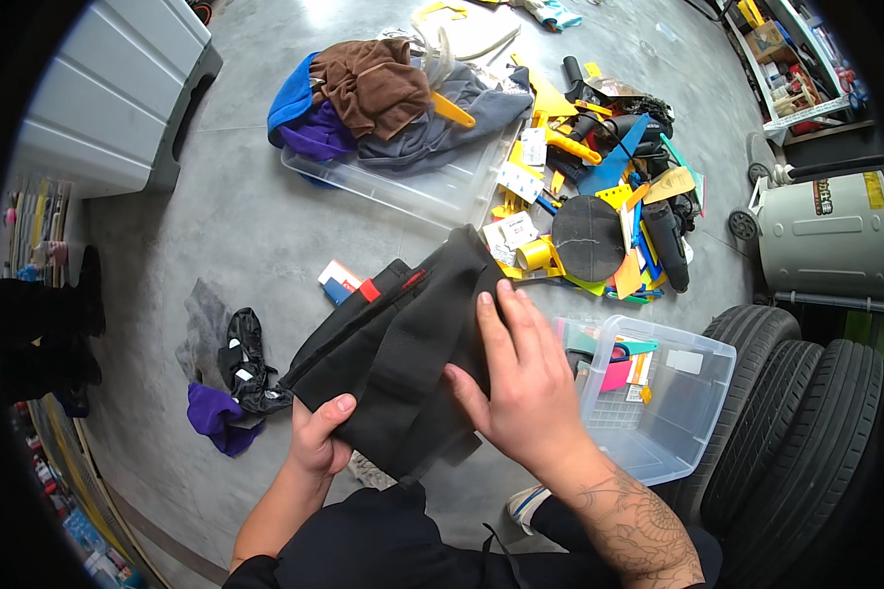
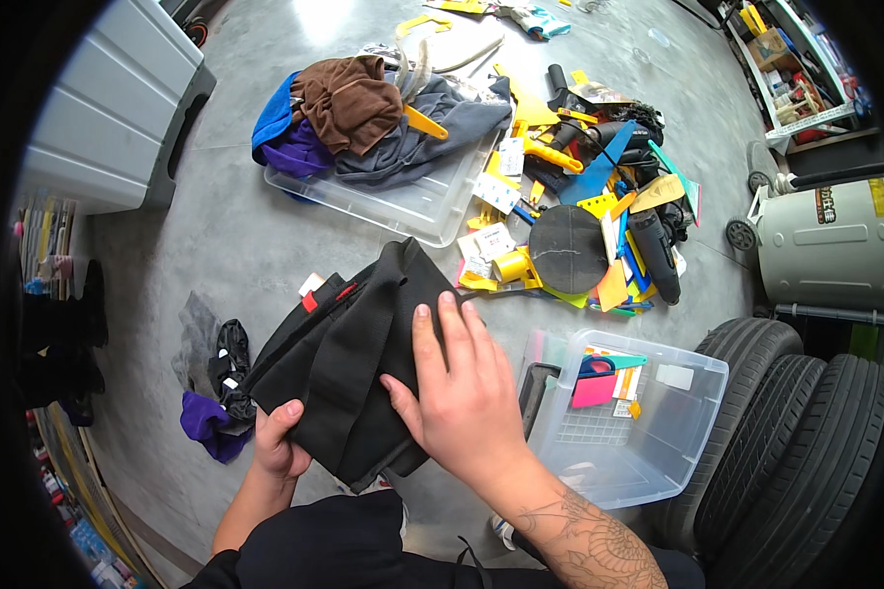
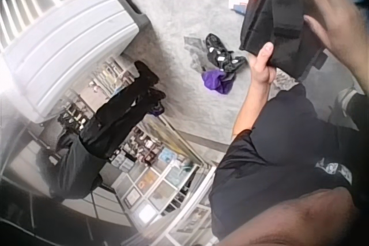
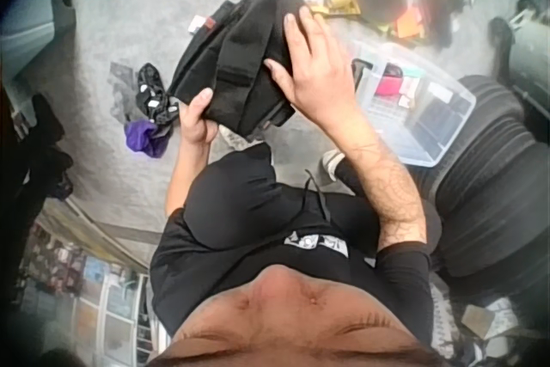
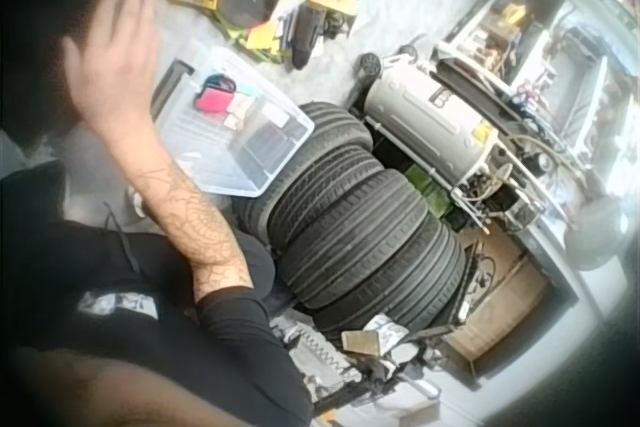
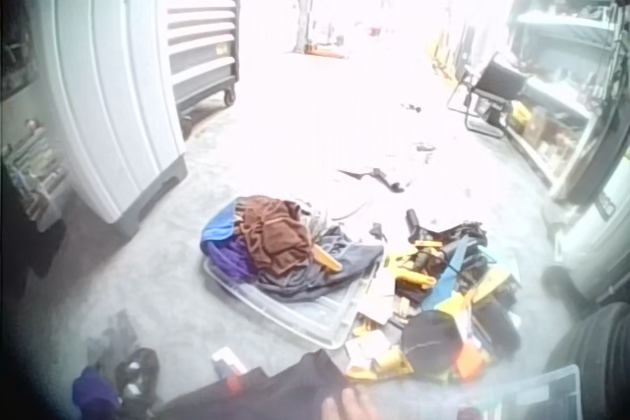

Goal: The person sits on the floor and sorts a pile of assorted tools and accessories into a clear plastic bin. They handle squeegees, scrapers, cloths, and small parts, placing them into the bin and a black pouch.

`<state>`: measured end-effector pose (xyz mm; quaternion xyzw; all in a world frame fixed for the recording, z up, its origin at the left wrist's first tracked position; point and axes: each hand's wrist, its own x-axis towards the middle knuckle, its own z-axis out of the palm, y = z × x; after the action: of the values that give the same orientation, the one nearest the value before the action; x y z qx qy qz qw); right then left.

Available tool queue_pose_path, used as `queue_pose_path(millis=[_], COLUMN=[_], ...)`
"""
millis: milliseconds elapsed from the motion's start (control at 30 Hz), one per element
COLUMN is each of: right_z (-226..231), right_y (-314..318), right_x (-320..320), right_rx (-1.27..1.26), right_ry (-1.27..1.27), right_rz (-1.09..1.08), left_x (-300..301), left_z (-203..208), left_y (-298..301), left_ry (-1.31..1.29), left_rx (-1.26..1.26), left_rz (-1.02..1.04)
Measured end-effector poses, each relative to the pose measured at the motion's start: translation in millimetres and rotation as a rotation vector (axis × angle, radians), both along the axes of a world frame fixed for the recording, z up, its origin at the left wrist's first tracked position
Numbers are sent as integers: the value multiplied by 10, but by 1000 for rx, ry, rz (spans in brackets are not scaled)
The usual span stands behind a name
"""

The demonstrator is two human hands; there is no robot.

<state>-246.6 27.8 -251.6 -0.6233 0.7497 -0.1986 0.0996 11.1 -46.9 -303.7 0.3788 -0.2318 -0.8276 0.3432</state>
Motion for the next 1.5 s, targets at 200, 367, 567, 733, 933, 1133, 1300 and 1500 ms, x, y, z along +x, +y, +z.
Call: queue_pose_path(millis=[200, 367, 567, 733, 933, 1133, 1300, 1500], right_z=[-39, 33, 159, 273, 322, 340, 310, 284], right_y=[-35, -60, -1, 78, 165, 121, 71, 148], right_x=[-39, -346, -580, -702, -620, -580, -514, -480], right_rx=[-106, -92, 79, 111, 80, -38, -71, 4], right_ry=[-124, -491, -803, -665, -171, 153, 218, 215], right_rz=[-10, -134, 37, 114, 197, 351, 588, 487], left_x=[128, 354, 420, 425, 507, 506, 338, 227], left_z=[-180, -488, -590, -553, -574, -452, -221, -46], left_y=[10, 11, -8, -82, -165, -304, -313, -247], left_ry=[24, 252, 320, 294, 251, 264, 9, -10], left_rx=[60, 382, 427, 484, 500, 530, 471, 337], left_rz=[-9, -46, -74, -112, -167, -279, -287, -249])
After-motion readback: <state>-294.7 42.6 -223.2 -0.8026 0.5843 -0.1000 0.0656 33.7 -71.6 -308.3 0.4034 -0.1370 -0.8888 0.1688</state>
